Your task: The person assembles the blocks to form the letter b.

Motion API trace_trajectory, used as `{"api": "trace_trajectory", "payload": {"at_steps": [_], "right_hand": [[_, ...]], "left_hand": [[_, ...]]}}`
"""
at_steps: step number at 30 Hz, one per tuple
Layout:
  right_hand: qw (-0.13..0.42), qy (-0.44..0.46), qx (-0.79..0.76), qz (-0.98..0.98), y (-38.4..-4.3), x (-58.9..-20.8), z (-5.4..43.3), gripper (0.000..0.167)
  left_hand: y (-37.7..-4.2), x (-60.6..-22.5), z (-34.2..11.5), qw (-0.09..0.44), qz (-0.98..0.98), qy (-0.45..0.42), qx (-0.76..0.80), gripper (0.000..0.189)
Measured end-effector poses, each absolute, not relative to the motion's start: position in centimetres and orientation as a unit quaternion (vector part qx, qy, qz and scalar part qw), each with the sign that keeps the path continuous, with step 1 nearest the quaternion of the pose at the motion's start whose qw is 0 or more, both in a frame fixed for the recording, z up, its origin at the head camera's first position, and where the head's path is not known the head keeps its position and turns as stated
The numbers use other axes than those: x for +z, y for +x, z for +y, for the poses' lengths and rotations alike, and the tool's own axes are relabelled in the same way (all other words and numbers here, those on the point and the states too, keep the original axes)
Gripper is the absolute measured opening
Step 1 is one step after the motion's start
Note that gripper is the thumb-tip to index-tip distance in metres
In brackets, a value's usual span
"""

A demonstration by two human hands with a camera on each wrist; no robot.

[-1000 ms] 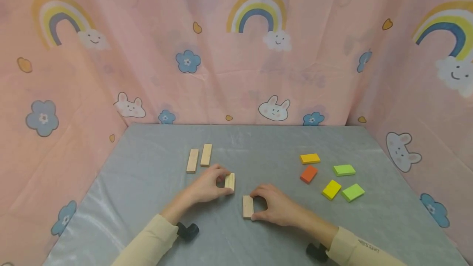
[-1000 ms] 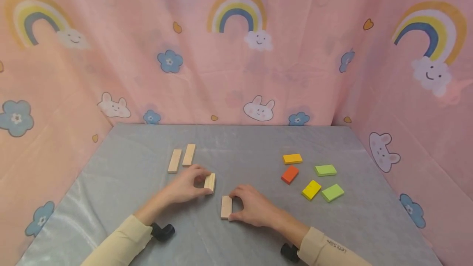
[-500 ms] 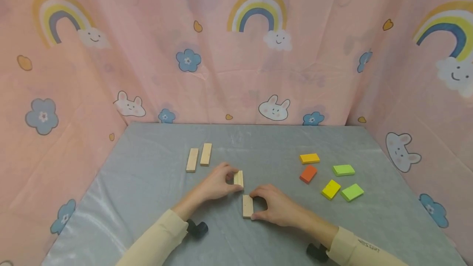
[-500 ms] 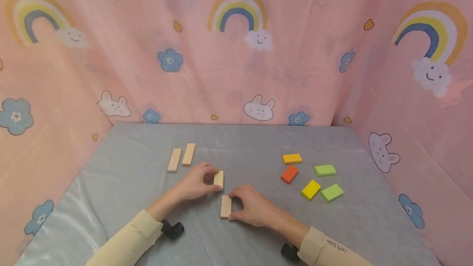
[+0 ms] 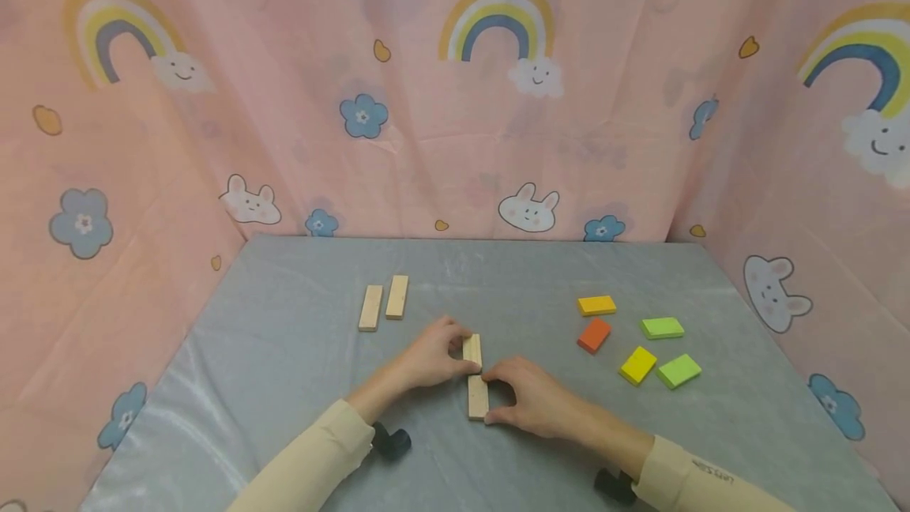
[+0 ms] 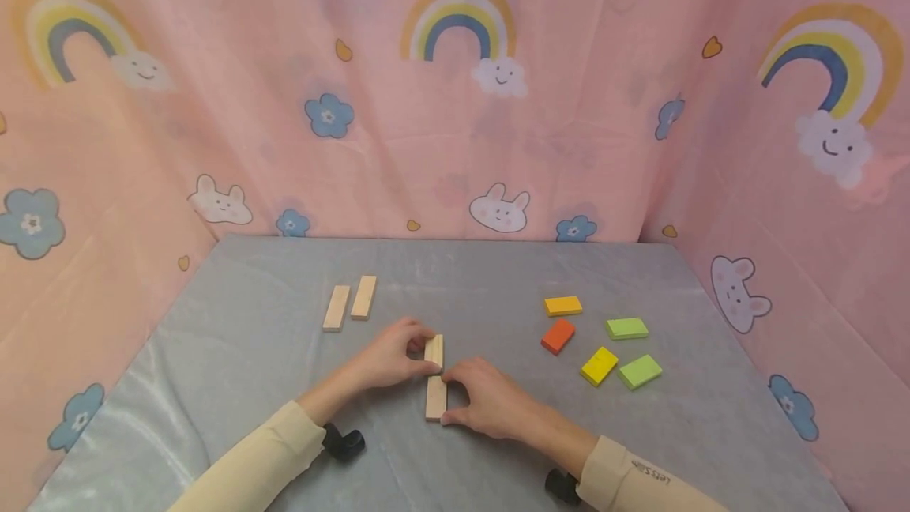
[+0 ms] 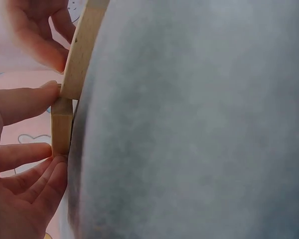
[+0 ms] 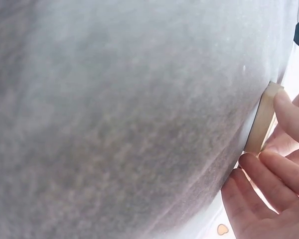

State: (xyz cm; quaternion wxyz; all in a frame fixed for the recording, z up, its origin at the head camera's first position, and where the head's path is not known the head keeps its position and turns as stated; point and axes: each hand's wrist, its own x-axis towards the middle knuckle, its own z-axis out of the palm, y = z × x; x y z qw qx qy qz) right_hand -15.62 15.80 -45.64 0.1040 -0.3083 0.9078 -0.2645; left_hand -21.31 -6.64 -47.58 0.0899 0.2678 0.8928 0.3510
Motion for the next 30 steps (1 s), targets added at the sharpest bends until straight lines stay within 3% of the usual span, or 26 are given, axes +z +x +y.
{"api": "trace_trajectory", "payload": {"at_steps": [12,30], "right_hand": [[0.093,-0.306,-0.253,0.913,-15.52,-45.76,15.75,0.047],[0.086,-0.314,-0.253,0.911,-15.79,-45.79,15.78,0.045]], "left_hand": [[-21.54,-47.81,-6.72,0.094,0.885,0.274,0.364,0.040],[-21.59,-47.79,-6.58,0.100,0.887,0.280,0.352,0.039]]}}
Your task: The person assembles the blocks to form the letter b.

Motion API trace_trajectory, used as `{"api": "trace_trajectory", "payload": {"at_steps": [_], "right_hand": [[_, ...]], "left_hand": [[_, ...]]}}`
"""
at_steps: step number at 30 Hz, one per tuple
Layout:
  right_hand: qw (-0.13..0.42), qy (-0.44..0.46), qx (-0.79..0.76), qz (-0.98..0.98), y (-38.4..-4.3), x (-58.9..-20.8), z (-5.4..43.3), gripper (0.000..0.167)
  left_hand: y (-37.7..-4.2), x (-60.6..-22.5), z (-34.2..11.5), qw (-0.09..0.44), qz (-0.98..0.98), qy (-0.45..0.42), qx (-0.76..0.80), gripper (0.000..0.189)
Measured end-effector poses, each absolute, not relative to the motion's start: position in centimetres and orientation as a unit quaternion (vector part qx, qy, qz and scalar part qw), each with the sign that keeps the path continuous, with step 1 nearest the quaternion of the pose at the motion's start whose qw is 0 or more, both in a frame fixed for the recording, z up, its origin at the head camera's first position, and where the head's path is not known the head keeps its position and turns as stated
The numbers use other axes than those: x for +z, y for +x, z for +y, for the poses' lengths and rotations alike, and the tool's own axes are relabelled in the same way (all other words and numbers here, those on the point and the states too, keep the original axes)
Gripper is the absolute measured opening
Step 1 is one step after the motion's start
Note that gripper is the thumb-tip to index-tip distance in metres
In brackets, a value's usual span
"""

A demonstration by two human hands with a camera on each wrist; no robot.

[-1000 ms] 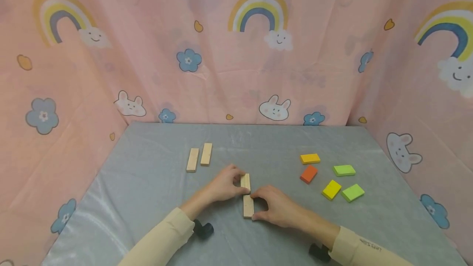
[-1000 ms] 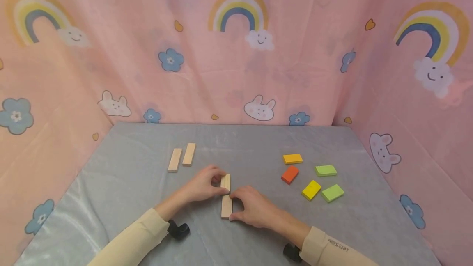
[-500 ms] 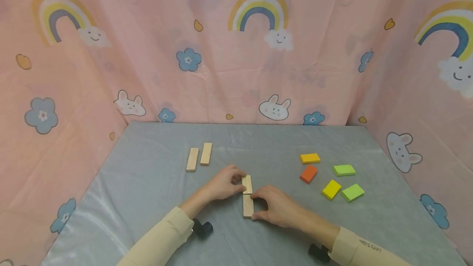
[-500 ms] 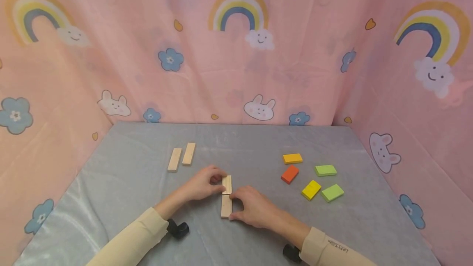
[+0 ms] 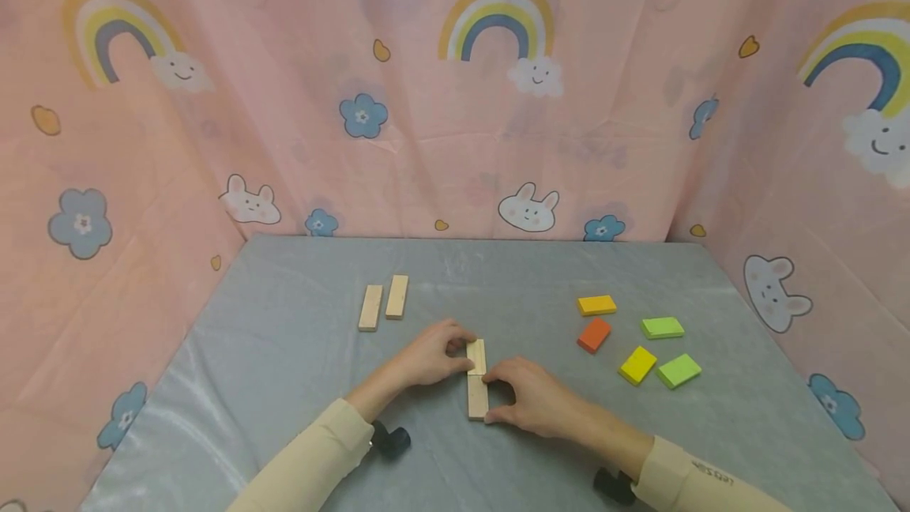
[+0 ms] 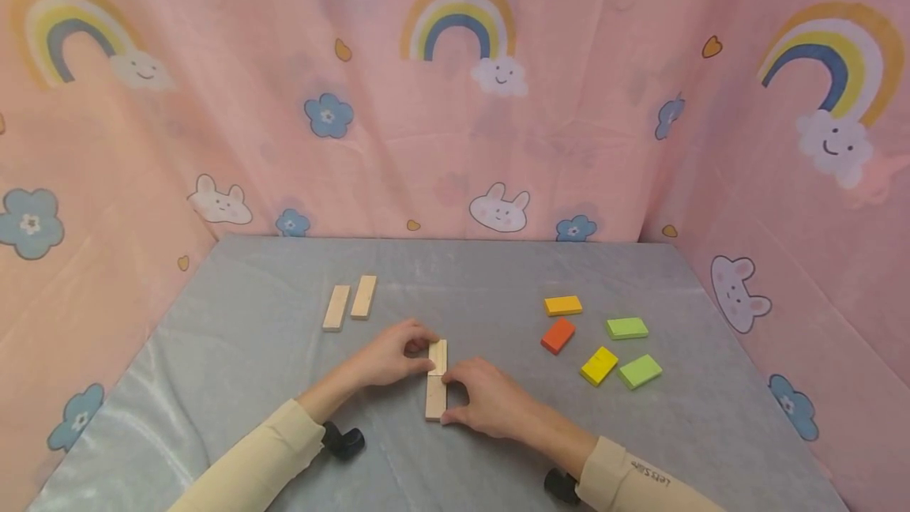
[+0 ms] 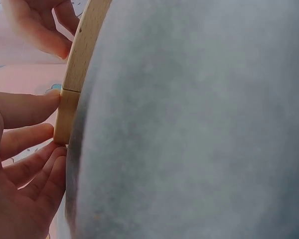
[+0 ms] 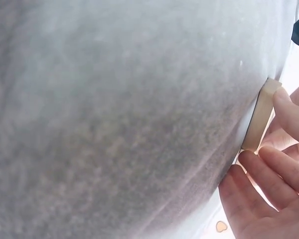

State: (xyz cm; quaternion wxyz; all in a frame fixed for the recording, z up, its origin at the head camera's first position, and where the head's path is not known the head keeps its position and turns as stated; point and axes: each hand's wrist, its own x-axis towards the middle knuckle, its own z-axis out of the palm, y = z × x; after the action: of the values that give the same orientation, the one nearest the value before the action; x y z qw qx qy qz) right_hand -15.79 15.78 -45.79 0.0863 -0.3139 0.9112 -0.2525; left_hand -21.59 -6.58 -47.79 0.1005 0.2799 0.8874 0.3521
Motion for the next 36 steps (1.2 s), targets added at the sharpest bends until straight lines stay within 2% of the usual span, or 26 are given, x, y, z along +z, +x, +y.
{"api": "trace_trajectory", "payload": {"at_steps": [10,25,32,36], "right_hand": [[0.068,-0.299,-0.292,0.906,-16.2,-45.8,15.6,0.039],[0.096,-0.291,-0.265,0.914,-16.6,-45.4,15.0,0.041],[0.087,-0.288,-0.258,0.918,-16.5,-45.5,14.9,0.041],[0.081,-0.287,-0.258,0.919,-16.5,-45.6,14.9,0.040]], "left_hand": [[-21.5,-47.6,-6.7,0.095,0.884,0.283,0.360,0.038],[-21.7,-47.1,-8.7,0.084,0.879,0.255,0.395,0.030],[-22.5,-46.5,-10.1,0.010,0.887,0.248,0.389,0.025],[-23.2,-45.9,-11.0,-0.015,0.889,0.234,0.394,0.025]]}}
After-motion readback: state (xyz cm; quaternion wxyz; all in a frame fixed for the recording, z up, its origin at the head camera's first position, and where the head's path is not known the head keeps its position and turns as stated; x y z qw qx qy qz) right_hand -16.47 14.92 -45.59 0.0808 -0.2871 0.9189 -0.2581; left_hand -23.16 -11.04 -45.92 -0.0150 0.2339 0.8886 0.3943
